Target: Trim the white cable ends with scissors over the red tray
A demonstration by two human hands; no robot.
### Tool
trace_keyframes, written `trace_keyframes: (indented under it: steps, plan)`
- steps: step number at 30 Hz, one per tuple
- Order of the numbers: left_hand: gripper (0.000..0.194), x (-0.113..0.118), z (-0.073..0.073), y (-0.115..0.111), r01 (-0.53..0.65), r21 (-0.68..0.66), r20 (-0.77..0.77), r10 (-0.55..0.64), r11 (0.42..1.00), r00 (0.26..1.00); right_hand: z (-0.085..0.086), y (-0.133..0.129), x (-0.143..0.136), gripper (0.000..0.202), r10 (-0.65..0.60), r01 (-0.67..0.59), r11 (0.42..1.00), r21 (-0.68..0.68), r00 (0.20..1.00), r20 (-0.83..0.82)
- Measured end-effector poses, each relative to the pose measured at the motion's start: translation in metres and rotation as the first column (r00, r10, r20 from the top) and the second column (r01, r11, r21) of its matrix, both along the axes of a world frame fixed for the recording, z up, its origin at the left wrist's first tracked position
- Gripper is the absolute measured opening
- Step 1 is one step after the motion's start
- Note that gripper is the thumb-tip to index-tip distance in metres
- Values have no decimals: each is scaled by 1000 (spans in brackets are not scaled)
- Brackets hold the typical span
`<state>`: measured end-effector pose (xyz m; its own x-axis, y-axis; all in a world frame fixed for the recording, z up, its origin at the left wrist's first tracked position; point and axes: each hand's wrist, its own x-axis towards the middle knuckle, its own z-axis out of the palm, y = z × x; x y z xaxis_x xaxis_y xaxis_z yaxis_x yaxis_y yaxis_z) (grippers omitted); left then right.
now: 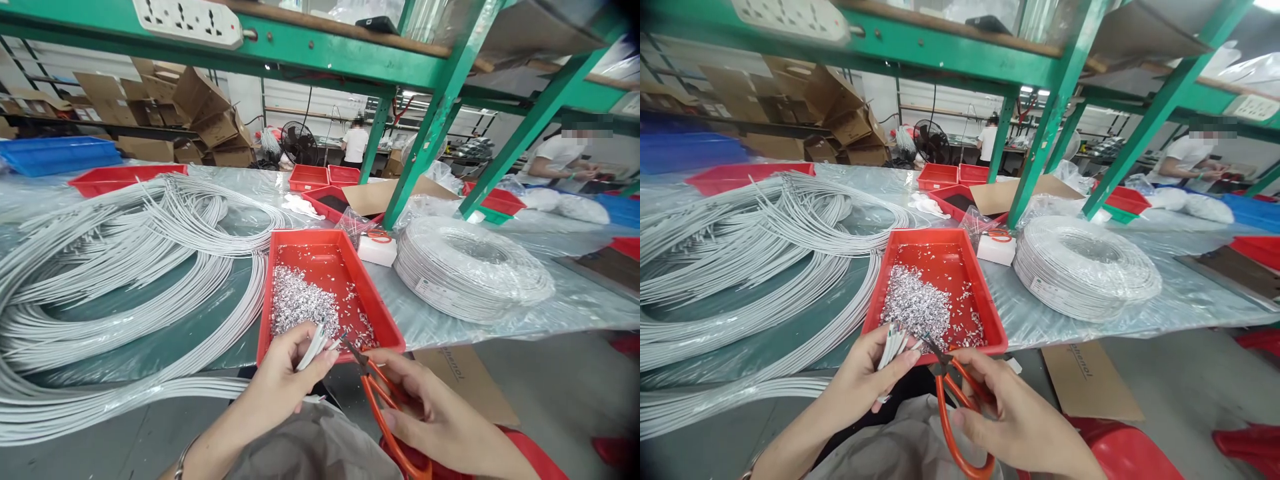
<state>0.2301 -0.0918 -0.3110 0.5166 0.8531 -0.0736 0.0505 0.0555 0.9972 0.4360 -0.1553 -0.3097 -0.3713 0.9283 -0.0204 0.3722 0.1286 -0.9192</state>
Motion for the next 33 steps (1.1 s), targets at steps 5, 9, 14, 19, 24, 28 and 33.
trace_keyframes:
  steps: [5, 9, 14, 19, 24, 28, 33]
  plan:
    - [25, 2, -6, 3, -26, 15, 52, 25, 1000, 998, 6, 0, 4, 41, 6, -29, 992, 123, 983, 182]
    - [28, 3, -4, 5, -112, -47, 142, 118, 993, 983, 10, 1, 5, 49, 14, -82, 972, 220, 956, 294]
    - [32, -1, -1, 5, 6, -153, 209, 27, 988, 977, 20, 5, 5, 51, 41, -140, 955, 262, 936, 351]
    - [33, -7, -9, 11, 181, -87, 291, -149, 980, 945, 23, 7, 7, 45, 25, -112, 966, 234, 939, 344]
    - [31, -9, -8, 11, 141, -63, 292, -116, 988, 949, 10, 17, -5, 26, -135, 133, 975, 177, 991, 1]
    - [36, -5, -5, 6, 53, -103, 210, -30, 993, 977, 1, 29, -37, 14, -339, 403, 908, 115, 867, -365]
    - [37, -1, -8, 4, -11, -92, 204, 30, 996, 979, -1, 39, -69, 11, -382, 486, 868, 104, 786, -486]
